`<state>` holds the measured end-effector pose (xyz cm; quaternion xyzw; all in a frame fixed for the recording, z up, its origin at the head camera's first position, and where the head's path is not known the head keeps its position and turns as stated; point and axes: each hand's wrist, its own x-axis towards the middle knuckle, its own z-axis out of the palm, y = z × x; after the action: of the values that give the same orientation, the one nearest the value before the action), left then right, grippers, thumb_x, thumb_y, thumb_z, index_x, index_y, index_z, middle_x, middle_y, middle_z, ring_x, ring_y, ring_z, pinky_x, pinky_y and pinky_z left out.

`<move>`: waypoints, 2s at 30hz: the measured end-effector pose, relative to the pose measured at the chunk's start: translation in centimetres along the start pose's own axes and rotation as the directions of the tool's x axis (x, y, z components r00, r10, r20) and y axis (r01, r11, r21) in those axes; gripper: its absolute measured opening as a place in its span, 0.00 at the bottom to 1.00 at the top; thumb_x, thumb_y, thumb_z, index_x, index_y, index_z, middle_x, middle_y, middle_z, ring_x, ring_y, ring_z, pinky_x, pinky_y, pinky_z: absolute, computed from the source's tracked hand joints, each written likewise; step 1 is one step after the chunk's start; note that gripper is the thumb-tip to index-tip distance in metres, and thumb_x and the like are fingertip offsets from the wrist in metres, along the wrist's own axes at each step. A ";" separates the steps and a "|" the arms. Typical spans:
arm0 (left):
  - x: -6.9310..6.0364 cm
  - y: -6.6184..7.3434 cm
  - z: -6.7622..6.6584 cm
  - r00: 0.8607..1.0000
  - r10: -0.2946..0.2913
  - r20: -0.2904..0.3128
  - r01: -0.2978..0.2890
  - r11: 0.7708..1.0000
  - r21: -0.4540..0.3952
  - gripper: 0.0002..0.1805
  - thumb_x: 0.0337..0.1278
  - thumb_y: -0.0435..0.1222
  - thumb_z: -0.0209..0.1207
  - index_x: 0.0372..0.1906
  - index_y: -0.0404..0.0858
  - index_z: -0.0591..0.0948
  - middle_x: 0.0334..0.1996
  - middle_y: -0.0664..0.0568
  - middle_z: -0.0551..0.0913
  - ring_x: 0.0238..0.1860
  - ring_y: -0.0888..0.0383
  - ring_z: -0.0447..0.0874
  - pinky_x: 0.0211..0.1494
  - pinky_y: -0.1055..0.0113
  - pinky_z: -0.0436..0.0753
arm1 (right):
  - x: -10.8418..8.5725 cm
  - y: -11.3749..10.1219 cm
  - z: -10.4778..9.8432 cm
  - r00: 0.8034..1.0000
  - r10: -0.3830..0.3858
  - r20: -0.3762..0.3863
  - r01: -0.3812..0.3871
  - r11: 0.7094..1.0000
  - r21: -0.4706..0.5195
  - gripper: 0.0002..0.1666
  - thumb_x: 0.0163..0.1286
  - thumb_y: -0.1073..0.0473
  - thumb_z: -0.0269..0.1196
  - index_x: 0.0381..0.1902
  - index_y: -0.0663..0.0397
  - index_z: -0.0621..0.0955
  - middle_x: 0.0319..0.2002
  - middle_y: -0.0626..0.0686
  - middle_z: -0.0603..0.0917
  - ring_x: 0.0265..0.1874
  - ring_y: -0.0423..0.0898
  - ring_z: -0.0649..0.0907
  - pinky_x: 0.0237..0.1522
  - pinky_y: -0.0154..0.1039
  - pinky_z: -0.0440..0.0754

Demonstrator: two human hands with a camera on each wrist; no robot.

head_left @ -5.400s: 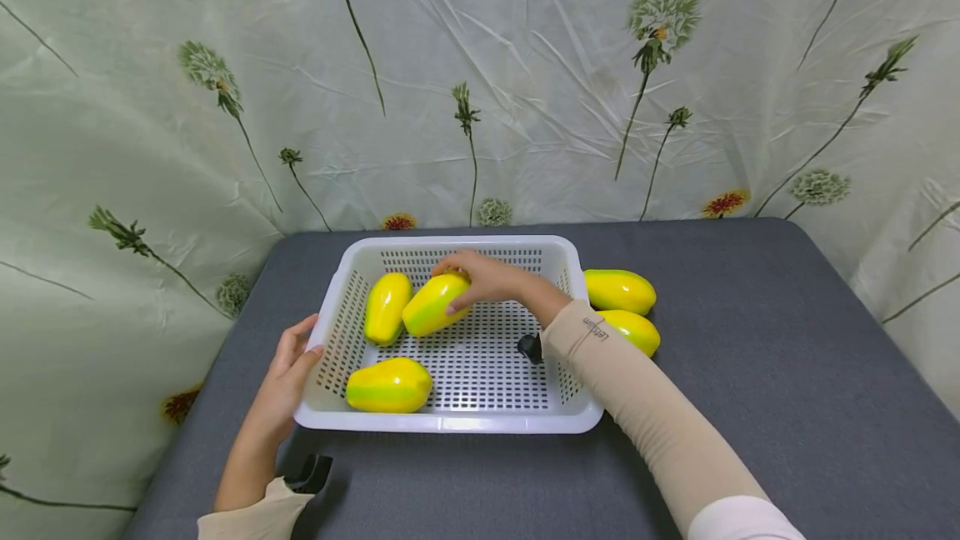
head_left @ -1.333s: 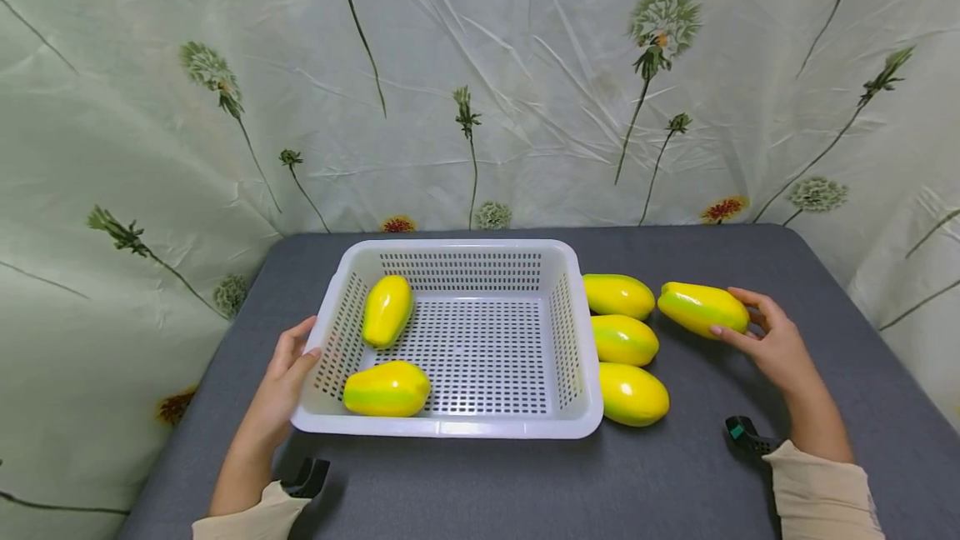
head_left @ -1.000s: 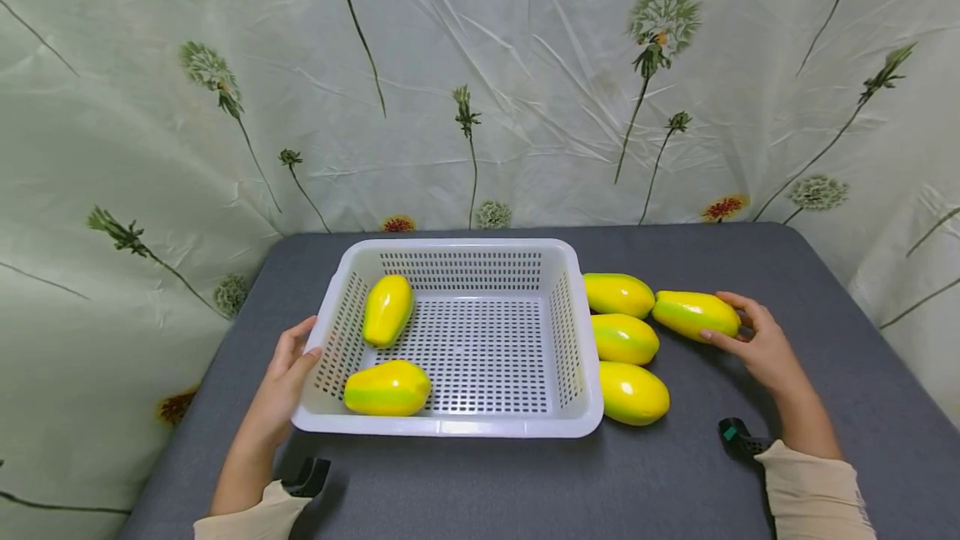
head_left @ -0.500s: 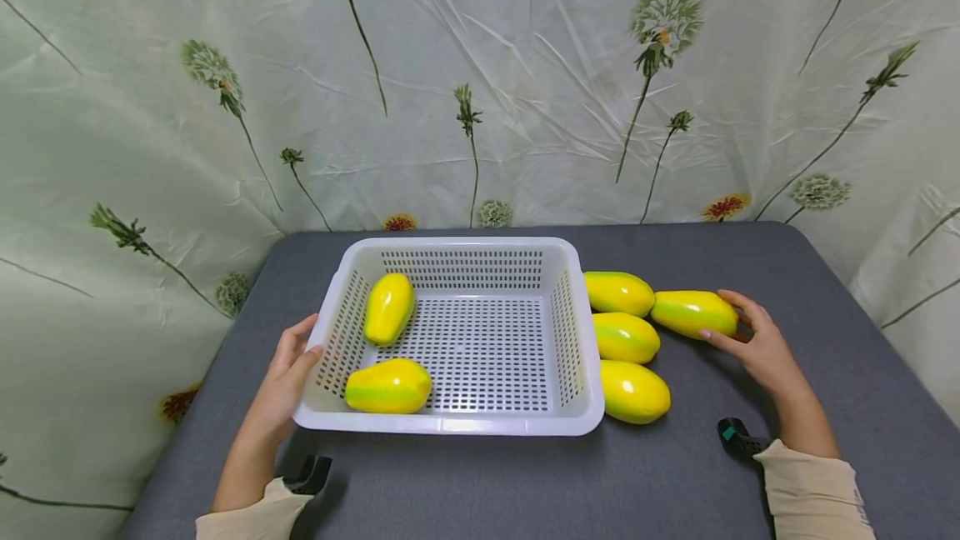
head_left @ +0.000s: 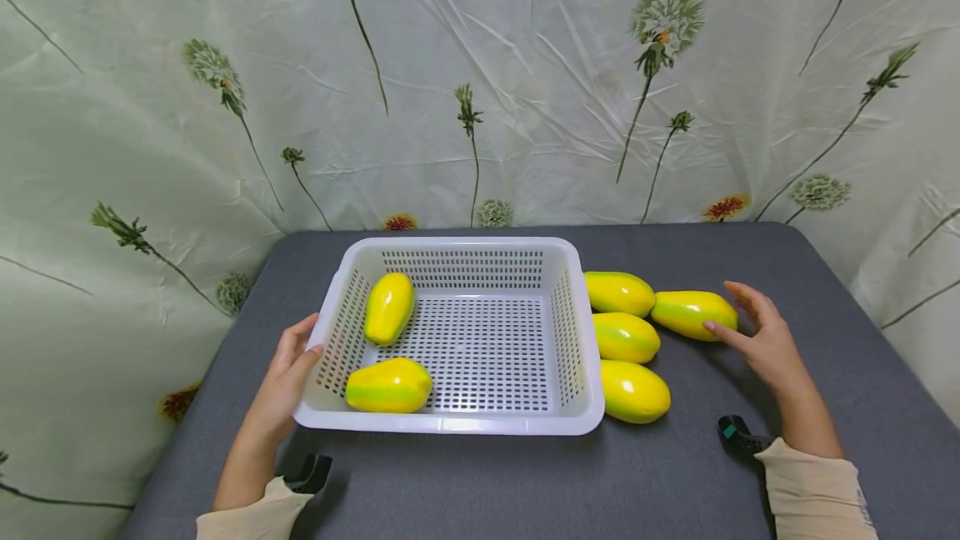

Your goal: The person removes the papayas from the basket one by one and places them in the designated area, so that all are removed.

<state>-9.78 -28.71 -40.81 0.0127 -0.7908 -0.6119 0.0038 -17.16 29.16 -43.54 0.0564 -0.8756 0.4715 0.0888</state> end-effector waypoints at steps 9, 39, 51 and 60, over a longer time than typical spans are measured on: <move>0.0 0.1 0.0 1.000 -0.008 -0.002 0.008 1.000 0.003 0.26 0.69 0.39 0.37 0.67 0.39 0.46 0.58 0.36 0.60 0.43 0.55 0.75 0.34 0.53 0.79 | 0.8 -2.5 0.1 0.998 -0.067 -0.001 0.067 0.998 -0.001 0.41 0.60 0.60 0.62 0.67 0.55 0.56 0.64 0.62 0.55 0.64 0.56 0.54 0.61 0.56 0.46; 0.1 -0.1 -0.1 1.000 0.016 0.012 -0.016 1.000 0.004 0.27 0.69 0.40 0.37 0.67 0.38 0.45 0.59 0.37 0.59 0.44 0.56 0.74 0.35 0.52 0.79 | 5.3 -16.6 6.2 0.817 -0.536 0.214 0.508 0.844 0.172 0.47 0.48 0.70 0.69 0.65 0.54 0.61 0.61 0.53 0.62 0.58 0.49 0.65 0.58 0.38 0.60; 0.0 -0.1 -0.1 1.000 0.001 0.008 -0.001 1.000 -0.005 0.26 0.69 0.39 0.37 0.67 0.39 0.46 0.59 0.36 0.58 0.44 0.54 0.74 0.34 0.53 0.79 | 6.2 -20.5 12.2 0.678 -0.636 0.368 0.562 0.772 0.298 0.44 0.51 0.62 0.69 0.64 0.57 0.62 0.62 0.53 0.62 0.56 0.52 0.66 0.56 0.49 0.63; 0.0 0.0 -0.1 1.000 0.010 0.015 -0.010 1.000 -0.001 0.27 0.69 0.39 0.37 0.67 0.38 0.46 0.58 0.36 0.59 0.44 0.55 0.74 0.36 0.53 0.78 | 6.2 -21.9 16.5 0.622 -0.564 0.543 0.519 0.816 0.254 0.43 0.53 0.52 0.68 0.64 0.51 0.62 0.62 0.48 0.63 0.57 0.46 0.66 0.55 0.40 0.66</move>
<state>-9.77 -28.86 -40.80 0.0040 -0.7906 -0.6123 0.0008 -20.88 3.24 -33.26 0.4654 -0.7818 0.4114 -0.0550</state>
